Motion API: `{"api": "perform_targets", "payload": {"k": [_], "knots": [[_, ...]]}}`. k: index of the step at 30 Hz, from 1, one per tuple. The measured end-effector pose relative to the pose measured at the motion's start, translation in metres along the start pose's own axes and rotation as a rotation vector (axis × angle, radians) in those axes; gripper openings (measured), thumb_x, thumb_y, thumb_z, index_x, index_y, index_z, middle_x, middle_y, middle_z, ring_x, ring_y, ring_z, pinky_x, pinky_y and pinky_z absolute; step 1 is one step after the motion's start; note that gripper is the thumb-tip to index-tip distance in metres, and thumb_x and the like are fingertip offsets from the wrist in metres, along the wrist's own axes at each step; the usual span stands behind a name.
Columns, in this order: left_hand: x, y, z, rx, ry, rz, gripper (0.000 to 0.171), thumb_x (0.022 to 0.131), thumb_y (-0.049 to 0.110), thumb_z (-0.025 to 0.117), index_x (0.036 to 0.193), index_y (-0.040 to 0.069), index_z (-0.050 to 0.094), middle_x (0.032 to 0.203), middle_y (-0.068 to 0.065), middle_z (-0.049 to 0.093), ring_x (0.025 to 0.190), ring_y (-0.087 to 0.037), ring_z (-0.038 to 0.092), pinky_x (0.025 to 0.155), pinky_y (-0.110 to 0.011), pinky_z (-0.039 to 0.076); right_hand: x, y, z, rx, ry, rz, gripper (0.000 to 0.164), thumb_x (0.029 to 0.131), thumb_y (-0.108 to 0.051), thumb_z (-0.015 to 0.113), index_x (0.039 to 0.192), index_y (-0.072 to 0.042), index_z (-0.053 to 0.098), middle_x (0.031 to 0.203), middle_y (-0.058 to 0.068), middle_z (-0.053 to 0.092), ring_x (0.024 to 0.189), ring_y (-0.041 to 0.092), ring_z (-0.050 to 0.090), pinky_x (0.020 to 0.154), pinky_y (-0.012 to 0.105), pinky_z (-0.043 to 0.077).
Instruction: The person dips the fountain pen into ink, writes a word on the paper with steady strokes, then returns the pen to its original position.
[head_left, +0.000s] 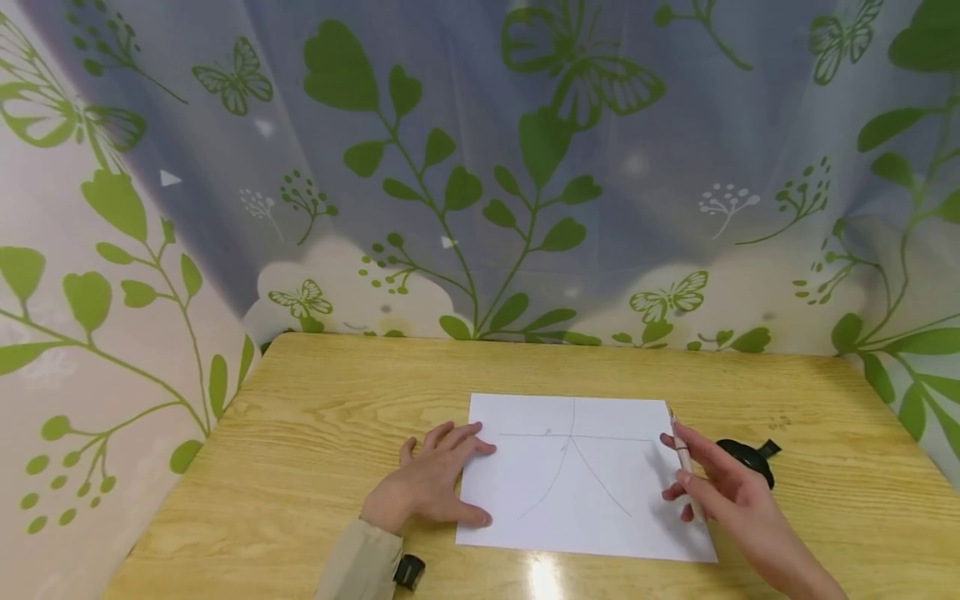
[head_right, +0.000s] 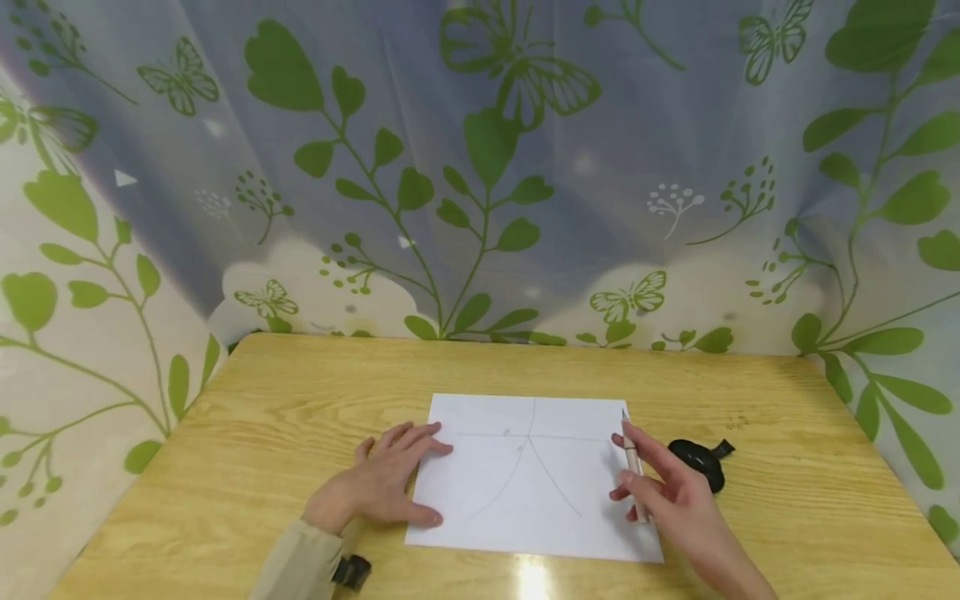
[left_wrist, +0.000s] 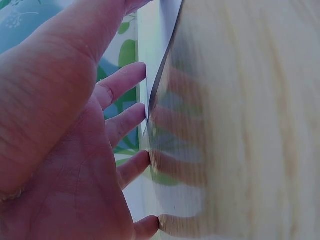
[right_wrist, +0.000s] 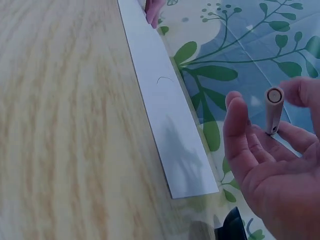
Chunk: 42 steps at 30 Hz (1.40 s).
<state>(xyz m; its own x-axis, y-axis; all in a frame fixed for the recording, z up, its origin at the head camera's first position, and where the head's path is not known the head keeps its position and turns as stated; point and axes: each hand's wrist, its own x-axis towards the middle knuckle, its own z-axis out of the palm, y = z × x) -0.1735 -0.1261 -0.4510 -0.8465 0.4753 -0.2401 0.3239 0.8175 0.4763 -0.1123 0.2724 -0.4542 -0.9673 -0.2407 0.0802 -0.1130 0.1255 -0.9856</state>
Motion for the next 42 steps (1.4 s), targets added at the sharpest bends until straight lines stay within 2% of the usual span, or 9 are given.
{"api": "perform_targets", "payload": {"k": [9,14,17,21,23,26,33,38,42], "knots": [[-0.002,0.001,-0.001,-0.005,0.0,0.007,0.081,0.076,0.053,0.085,0.145,0.031,0.049,0.171,0.005,0.023,0.157,-0.037,0.015,0.113,-0.081,0.011,-0.002,0.005,-0.009,-0.106,0.08,0.139,0.057,0.107,-0.016,0.054,0.161,-0.014,0.034,0.131,-0.031,0.062,0.089,0.014,0.072,0.063,0.029,0.057],[-0.004,0.002,-0.001,-0.004,-0.002,0.02,0.083,0.077,0.053,0.084,0.147,0.03,0.047,0.171,0.003,0.023,0.157,-0.039,0.016,0.112,-0.082,0.011,-0.005,0.007,-0.012,-0.174,0.111,0.107,0.058,0.103,-0.007,0.06,0.157,-0.008,0.038,0.125,-0.027,0.066,0.088,0.019,0.076,0.068,0.03,0.061],[-0.005,0.002,-0.002,-0.011,0.001,0.03,0.083,0.078,0.052,0.085,0.148,0.029,0.047,0.171,0.002,0.023,0.156,-0.04,0.017,0.112,-0.082,0.011,-0.008,0.007,-0.013,-0.241,0.151,0.116,0.061,0.099,-0.003,0.064,0.154,-0.005,0.038,0.122,-0.014,0.073,0.086,0.017,0.077,0.069,0.03,0.062],[-0.005,0.002,-0.002,-0.02,0.007,0.043,0.084,0.077,0.051,0.085,0.149,0.029,0.047,0.171,0.001,0.022,0.156,-0.041,0.016,0.111,-0.083,0.011,-0.012,0.004,-0.014,-0.337,0.213,0.224,0.063,0.096,-0.01,0.072,0.151,-0.006,0.042,0.12,0.011,0.075,0.087,0.006,0.074,0.071,0.027,0.061],[-0.005,0.002,-0.002,-0.014,0.01,0.048,0.085,0.077,0.053,0.085,0.149,0.029,0.047,0.172,0.001,0.021,0.156,-0.042,0.016,0.11,-0.083,0.011,-0.014,0.003,-0.016,-0.386,0.243,0.266,0.065,0.094,-0.016,0.075,0.15,-0.006,0.045,0.119,0.017,0.074,0.086,0.002,0.072,0.07,0.026,0.06],[-0.005,0.001,-0.002,-0.003,0.015,0.057,0.087,0.077,0.055,0.085,0.15,0.028,0.047,0.172,0.0,0.02,0.156,-0.043,0.017,0.109,-0.084,0.012,-0.018,0.001,-0.024,-0.449,0.288,0.293,0.066,0.092,-0.024,0.078,0.147,-0.005,0.048,0.113,0.01,0.075,0.083,0.002,0.07,0.068,0.025,0.06],[-0.006,0.002,-0.001,0.012,0.025,0.064,0.088,0.077,0.055,0.084,0.151,0.027,0.047,0.172,0.0,0.018,0.155,-0.044,0.018,0.108,-0.084,0.016,-0.028,0.002,-0.05,-0.436,0.412,0.344,0.068,0.09,-0.033,0.079,0.147,-0.009,0.051,0.093,-0.031,0.061,0.08,-0.005,0.069,0.065,0.024,0.059],[-0.006,0.001,-0.001,0.01,0.025,0.064,0.088,0.077,0.056,0.083,0.152,0.027,0.047,0.173,0.001,0.016,0.155,-0.044,0.018,0.107,-0.085,0.016,-0.032,0.006,-0.068,-0.421,0.479,0.365,0.06,0.092,-0.033,0.077,0.145,-0.016,0.054,0.088,-0.031,0.062,0.077,-0.004,0.071,0.063,0.024,0.059],[-0.007,0.001,0.0,0.005,0.028,0.067,0.088,0.077,0.056,0.084,0.152,0.027,0.046,0.171,0.001,0.021,0.155,-0.043,0.018,0.107,-0.086,0.014,-0.031,0.007,-0.08,-0.461,0.522,0.403,0.058,0.095,-0.035,0.074,0.143,-0.01,0.054,0.083,-0.031,0.061,0.072,-0.007,0.068,0.061,0.023,0.059]]}}
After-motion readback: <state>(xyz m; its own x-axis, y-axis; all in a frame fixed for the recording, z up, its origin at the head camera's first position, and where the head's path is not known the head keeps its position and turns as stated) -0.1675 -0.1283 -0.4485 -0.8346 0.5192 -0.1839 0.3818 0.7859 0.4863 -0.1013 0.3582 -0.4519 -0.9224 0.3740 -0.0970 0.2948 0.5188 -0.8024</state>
